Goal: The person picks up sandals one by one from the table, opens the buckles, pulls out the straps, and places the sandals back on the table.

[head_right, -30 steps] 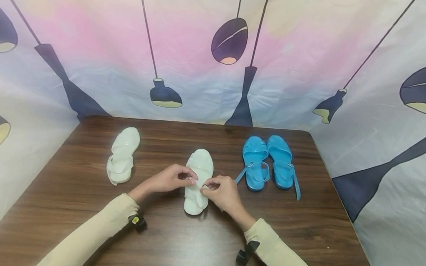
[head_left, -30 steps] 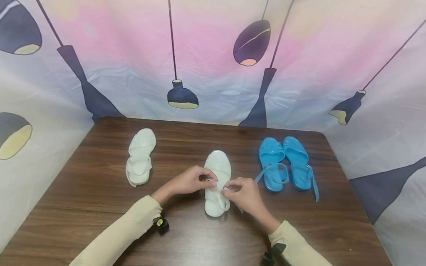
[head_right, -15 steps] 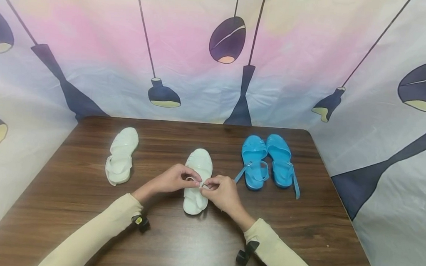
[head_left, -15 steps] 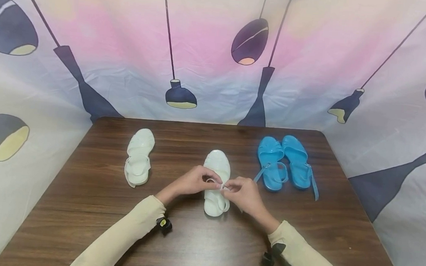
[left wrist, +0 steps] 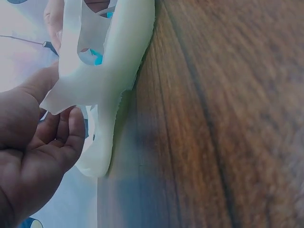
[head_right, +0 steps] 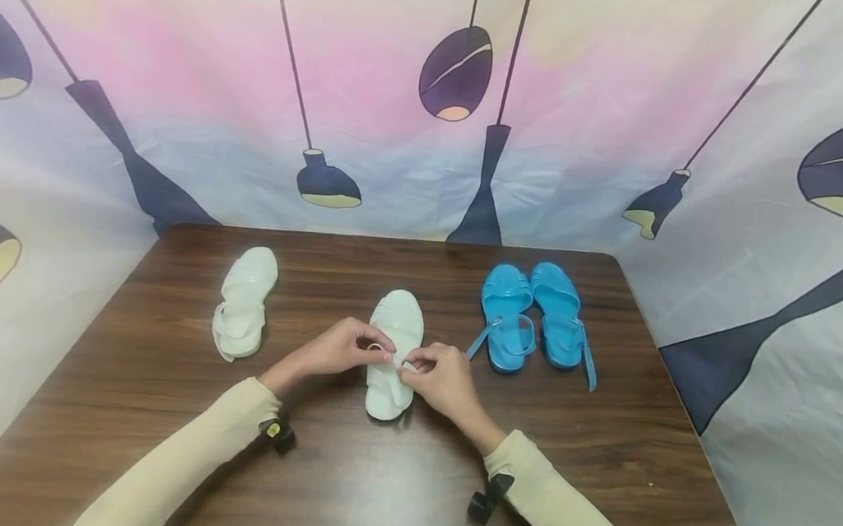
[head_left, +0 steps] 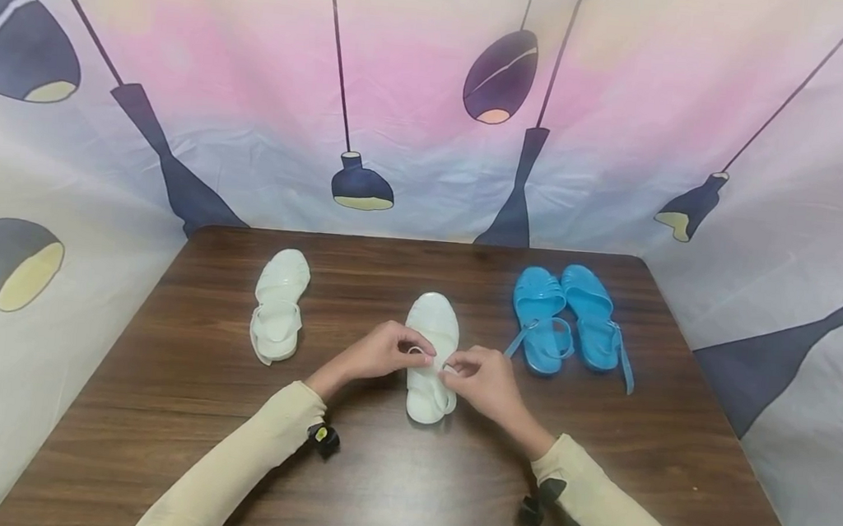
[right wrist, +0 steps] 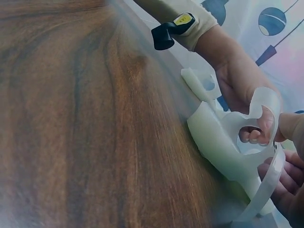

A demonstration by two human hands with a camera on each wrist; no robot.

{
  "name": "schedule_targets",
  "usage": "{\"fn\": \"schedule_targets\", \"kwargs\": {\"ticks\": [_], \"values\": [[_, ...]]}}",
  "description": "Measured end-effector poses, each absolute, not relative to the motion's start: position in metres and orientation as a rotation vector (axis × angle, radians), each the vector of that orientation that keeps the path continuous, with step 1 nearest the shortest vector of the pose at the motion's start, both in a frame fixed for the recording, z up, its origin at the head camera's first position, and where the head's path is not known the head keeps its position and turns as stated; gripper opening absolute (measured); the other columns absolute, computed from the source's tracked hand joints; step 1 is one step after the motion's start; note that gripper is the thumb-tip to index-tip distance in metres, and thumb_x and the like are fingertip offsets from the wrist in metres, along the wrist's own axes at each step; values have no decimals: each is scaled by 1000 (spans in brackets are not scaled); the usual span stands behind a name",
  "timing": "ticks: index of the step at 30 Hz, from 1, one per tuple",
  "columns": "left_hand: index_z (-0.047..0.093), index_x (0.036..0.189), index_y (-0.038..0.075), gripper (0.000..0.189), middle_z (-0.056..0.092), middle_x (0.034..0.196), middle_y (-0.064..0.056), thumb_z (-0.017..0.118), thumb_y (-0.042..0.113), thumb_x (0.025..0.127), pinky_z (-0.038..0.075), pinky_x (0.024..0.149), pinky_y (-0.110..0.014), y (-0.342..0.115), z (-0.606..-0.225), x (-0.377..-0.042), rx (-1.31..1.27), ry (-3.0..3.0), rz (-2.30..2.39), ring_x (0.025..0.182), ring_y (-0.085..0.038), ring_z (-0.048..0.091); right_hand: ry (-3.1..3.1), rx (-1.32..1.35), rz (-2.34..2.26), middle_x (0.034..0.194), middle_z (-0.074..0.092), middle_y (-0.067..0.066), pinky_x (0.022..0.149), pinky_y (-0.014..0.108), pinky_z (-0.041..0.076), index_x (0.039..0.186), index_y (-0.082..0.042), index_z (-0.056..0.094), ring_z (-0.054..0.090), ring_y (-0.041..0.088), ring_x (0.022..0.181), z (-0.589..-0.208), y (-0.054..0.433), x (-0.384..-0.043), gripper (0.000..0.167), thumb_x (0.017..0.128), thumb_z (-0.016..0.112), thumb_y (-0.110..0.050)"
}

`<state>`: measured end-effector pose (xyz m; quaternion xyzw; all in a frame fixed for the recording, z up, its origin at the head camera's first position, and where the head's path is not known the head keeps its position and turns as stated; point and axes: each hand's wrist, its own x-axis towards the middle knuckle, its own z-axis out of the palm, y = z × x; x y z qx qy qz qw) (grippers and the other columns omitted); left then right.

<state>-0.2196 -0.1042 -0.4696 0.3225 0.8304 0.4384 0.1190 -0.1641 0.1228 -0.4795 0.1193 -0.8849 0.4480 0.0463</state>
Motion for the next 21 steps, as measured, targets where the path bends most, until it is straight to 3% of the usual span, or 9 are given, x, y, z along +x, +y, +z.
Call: {"fn": "schedule_targets", "kwargs": {"ticks": [9, 14, 21], "values": [[77, 103, 12, 10, 74, 93, 5, 75, 18, 95, 49, 73, -24, -98, -469, -220, 1003, 2358, 1341, 80, -8, 56, -2695, 412, 1337, 74, 67, -6, 62, 24, 55, 88, -12, 81, 62, 8, 69, -475, 121, -163, 13, 78, 86, -18], [78, 103, 15, 11, 75, 95, 8, 76, 21, 94, 51, 75, -24, -95, -471, -219, 970, 2373, 1308, 83, -7, 59, -2669, 393, 1364, 74, 68, -5, 63, 23, 56, 88, -10, 81, 63, 8, 69, -477, 122, -163, 13, 77, 87, -15], [79, 102, 10, 12, 77, 97, 3, 76, 18, 94, 53, 73, -24, -100, -471, -219, 948, 2385, 1368, 82, -7, 63, -2634, 329, 1363, 73, 68, -6, 62, 23, 56, 88, -13, 82, 63, 7, 68, -480, 125, -161, 14, 76, 89, -15]]}}
